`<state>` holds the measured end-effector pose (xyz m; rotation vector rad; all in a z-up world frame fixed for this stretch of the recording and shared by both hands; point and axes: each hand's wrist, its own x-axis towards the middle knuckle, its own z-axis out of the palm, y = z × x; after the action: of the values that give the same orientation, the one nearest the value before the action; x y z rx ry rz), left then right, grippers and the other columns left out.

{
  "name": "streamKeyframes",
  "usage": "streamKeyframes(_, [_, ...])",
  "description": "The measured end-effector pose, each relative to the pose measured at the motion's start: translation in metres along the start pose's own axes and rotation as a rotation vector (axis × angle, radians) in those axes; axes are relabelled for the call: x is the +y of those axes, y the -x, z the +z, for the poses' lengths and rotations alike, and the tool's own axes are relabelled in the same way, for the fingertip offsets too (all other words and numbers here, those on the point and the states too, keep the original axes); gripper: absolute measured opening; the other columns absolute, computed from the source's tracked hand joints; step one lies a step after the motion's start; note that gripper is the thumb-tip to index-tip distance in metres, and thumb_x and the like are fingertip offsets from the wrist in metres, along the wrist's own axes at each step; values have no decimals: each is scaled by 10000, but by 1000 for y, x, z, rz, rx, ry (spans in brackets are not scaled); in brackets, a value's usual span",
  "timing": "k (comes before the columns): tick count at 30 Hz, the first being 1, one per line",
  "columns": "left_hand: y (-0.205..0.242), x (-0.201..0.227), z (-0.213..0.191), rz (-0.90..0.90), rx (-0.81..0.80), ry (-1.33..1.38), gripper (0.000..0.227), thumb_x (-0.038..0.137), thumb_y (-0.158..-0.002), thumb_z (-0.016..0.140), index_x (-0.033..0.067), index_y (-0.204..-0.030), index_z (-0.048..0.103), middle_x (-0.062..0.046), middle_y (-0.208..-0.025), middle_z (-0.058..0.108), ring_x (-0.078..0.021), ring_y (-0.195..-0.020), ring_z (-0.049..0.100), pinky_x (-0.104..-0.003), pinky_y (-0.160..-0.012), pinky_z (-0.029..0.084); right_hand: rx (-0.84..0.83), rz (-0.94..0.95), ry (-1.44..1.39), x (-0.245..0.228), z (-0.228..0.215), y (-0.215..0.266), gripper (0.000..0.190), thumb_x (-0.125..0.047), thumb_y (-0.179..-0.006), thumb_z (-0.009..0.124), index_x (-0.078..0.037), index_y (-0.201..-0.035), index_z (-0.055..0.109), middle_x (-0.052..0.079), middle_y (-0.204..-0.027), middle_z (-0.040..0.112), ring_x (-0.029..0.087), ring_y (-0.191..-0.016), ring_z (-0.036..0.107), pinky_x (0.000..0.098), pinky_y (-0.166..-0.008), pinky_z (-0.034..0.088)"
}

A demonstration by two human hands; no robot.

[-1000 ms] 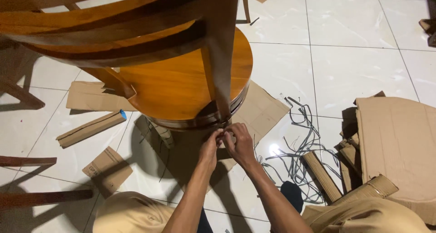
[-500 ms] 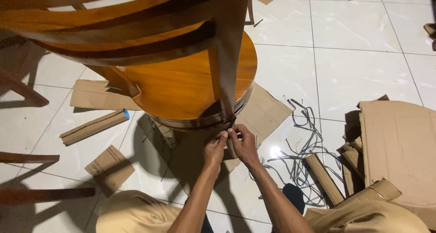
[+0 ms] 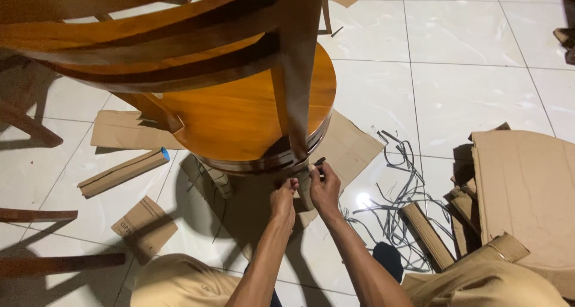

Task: Wrapping a wooden chair leg with cardboard and securing it with string for protection

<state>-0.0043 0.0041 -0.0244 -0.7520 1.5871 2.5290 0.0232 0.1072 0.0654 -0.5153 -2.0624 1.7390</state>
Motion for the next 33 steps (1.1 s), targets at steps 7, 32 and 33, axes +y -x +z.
streamKeyframes(7, [-3, 6, 3, -46, 28, 25, 220, 27, -987, 552, -105, -1085, 697, -142, -975, 717, -154, -795, 686, -252, -798, 501, 64, 50, -41, 1, 3, 0, 188, -216, -1020, 623, -85, -908, 697, 189, -804, 717, 302, -719, 720, 424, -640, 561])
streamKeyframes(32, [1, -162, -112, -488, 8, -354, 446, 77, -918, 738, 85, -1328, 564, -167, -1231, 663, -348, -1149, 695, -492, -1000, 546, 72, 290, 726, 179, -144, 76, 186, -77, -983, 542, -121, -1154, 598, 80, -1094, 599, 295, -1185, 593, 433, -982, 539])
streamKeyframes(33, [-1, -165, -107, -491, 8, -352, 448, 70, -908, 751, 83, -1319, 573, -171, -1214, 664, -352, -1128, 704, -491, -985, 555, 71, 246, 770, 176, -146, 70, 214, -59, -986, 538, -121, -1180, 604, 65, -1112, 584, 273, -1167, 591, 420, -967, 544])
